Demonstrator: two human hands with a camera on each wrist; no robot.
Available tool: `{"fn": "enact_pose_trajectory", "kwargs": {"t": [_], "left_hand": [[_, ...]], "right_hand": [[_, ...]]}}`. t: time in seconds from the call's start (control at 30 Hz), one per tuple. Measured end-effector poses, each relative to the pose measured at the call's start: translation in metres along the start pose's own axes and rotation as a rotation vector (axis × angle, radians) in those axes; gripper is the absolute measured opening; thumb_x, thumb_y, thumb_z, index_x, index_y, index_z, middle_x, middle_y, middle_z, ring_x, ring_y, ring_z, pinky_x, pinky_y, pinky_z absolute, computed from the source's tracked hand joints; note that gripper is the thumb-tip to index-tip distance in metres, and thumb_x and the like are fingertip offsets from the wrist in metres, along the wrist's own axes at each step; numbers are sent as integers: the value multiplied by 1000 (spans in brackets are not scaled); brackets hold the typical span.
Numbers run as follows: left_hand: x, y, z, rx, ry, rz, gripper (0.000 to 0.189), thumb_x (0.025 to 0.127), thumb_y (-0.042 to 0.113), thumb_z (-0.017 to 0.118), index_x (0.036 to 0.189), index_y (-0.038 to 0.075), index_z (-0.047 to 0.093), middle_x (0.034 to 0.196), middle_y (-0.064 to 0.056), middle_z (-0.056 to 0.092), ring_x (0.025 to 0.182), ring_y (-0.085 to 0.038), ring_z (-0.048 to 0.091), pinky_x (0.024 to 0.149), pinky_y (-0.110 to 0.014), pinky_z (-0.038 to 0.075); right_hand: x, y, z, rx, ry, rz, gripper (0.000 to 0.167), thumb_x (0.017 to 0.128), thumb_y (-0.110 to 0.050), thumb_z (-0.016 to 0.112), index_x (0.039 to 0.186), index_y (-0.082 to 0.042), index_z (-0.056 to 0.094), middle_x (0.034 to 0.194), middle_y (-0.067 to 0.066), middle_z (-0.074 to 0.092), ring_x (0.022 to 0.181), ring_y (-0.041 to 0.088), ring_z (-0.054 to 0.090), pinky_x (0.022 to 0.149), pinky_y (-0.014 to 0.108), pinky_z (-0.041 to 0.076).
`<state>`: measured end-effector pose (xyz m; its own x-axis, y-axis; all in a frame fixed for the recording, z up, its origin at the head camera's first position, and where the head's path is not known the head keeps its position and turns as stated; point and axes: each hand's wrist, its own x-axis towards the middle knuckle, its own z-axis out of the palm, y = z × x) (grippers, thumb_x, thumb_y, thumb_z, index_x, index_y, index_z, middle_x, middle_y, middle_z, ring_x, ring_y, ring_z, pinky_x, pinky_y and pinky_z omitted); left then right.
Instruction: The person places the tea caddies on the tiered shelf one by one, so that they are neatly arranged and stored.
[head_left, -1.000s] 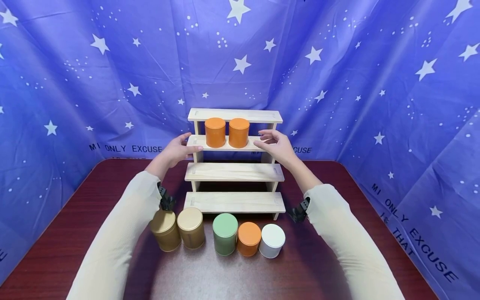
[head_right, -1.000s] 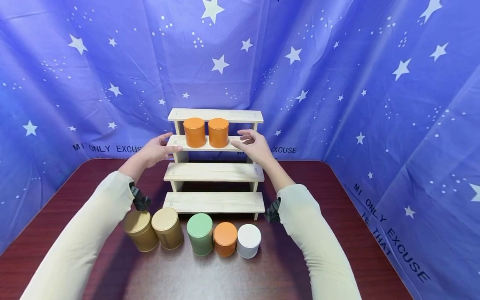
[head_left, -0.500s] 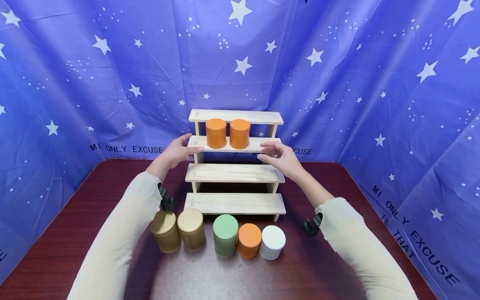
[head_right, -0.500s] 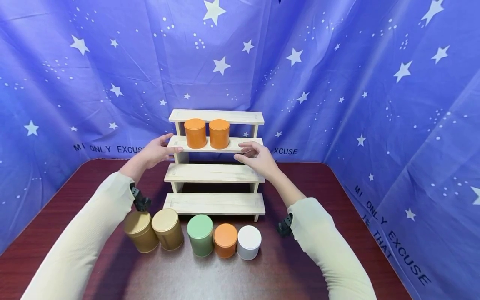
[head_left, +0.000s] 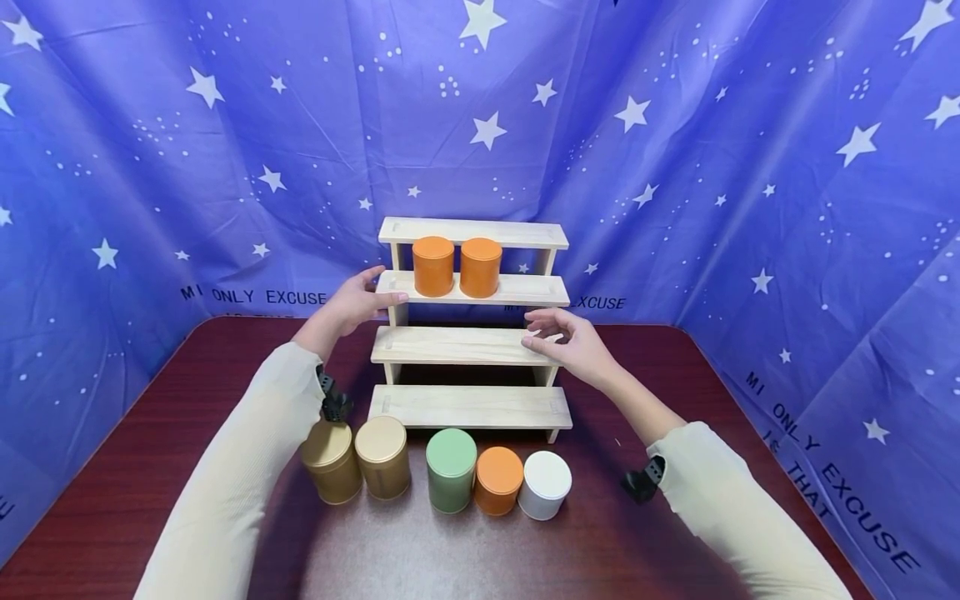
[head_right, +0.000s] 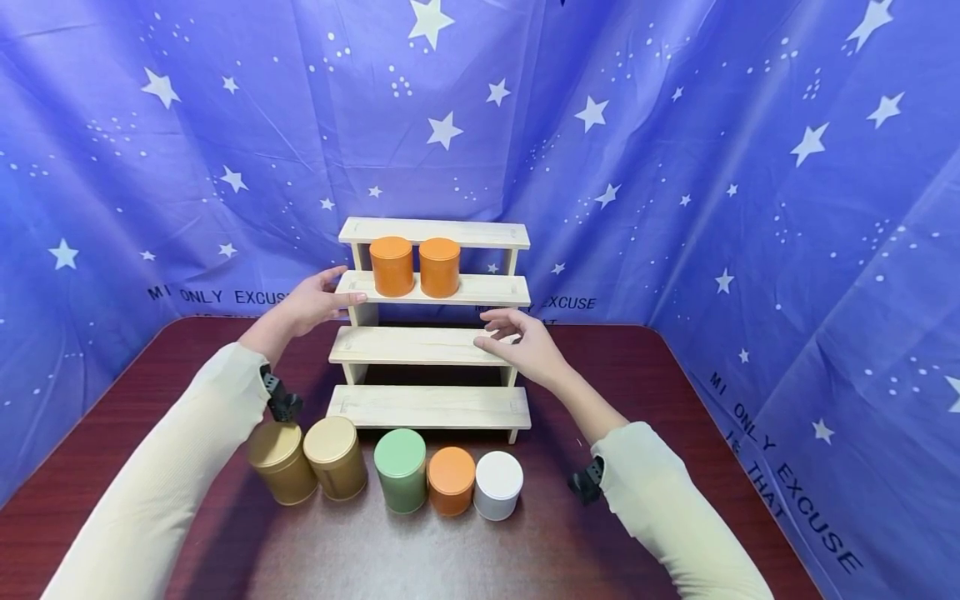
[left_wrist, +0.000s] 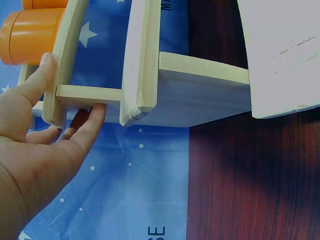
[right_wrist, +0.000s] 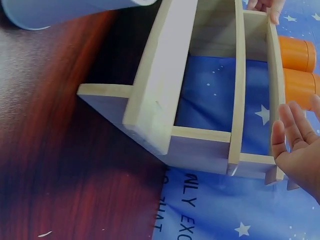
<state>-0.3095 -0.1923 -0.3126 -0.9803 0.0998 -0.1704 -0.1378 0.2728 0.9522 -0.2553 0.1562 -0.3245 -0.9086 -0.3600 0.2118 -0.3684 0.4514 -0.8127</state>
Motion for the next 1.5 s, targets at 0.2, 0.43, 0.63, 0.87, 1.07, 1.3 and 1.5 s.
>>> {"fn": "enact_pose_trajectory", "kwargs": {"t": [0.2,0.43,0.63,0.87,1.07,1.3,1.5], "left_hand": [[0,-1,0,1,2,1,89,88,17,67,152,13,5,149,-24,27,129,-37,43,107,-47,41],[1,-2,0,-8,-6,8,90,87,17,67,152,14,4,149,-25,26,129,-37,43,107,-46,40],[0,0,0,-6,-3,7,90,88,17,66,152,13,4,149,-25,27,128,-37,43,106,-46,41],[-1,1,0,-12,-6,0,89,88,16,66,152,12,4,149,-24,26,129,-37,43,107,-46,40],[-1,1,0,-9,0,-7,90,88,16,66,152,12,4,149,-25,25,130,-37,42,108,-47,39],[-2,2,1,-1,-3,-10,91,87,17,67,152,13,4,150,-24,24,131,-37,41,108,-46,40],[-2,1,0,2,-5,-9,91,87,18,67,152,14,3,151,-24,23,131,-37,40,107,-47,40]], "right_hand": [[-11,5,1,-8,-26,-12,41,85,-25,69,123,-11,58,118,14,63,100,24,61,81,32,51],[-24,10,1,-15,-61,-14,43,84,-23,70,123,-9,58,115,15,64,99,24,61,80,28,52],[-35,13,0,-33,-88,-10,41,83,-23,71,121,-10,60,111,13,65,96,21,61,79,31,51],[-46,19,1,-15,-115,-26,40,83,-18,71,120,-8,60,109,21,64,92,18,60,73,27,51],[-54,21,1,-27,-136,-19,42,82,-19,73,120,-6,60,109,21,63,89,16,60,70,26,51],[-63,25,-2,-34,-160,-9,42,82,-19,72,119,-5,60,110,21,62,87,12,60,69,23,50],[-72,26,-2,-35,-192,-15,44,81,-20,73,119,-4,60,108,21,62,85,11,61,67,22,50]]}}
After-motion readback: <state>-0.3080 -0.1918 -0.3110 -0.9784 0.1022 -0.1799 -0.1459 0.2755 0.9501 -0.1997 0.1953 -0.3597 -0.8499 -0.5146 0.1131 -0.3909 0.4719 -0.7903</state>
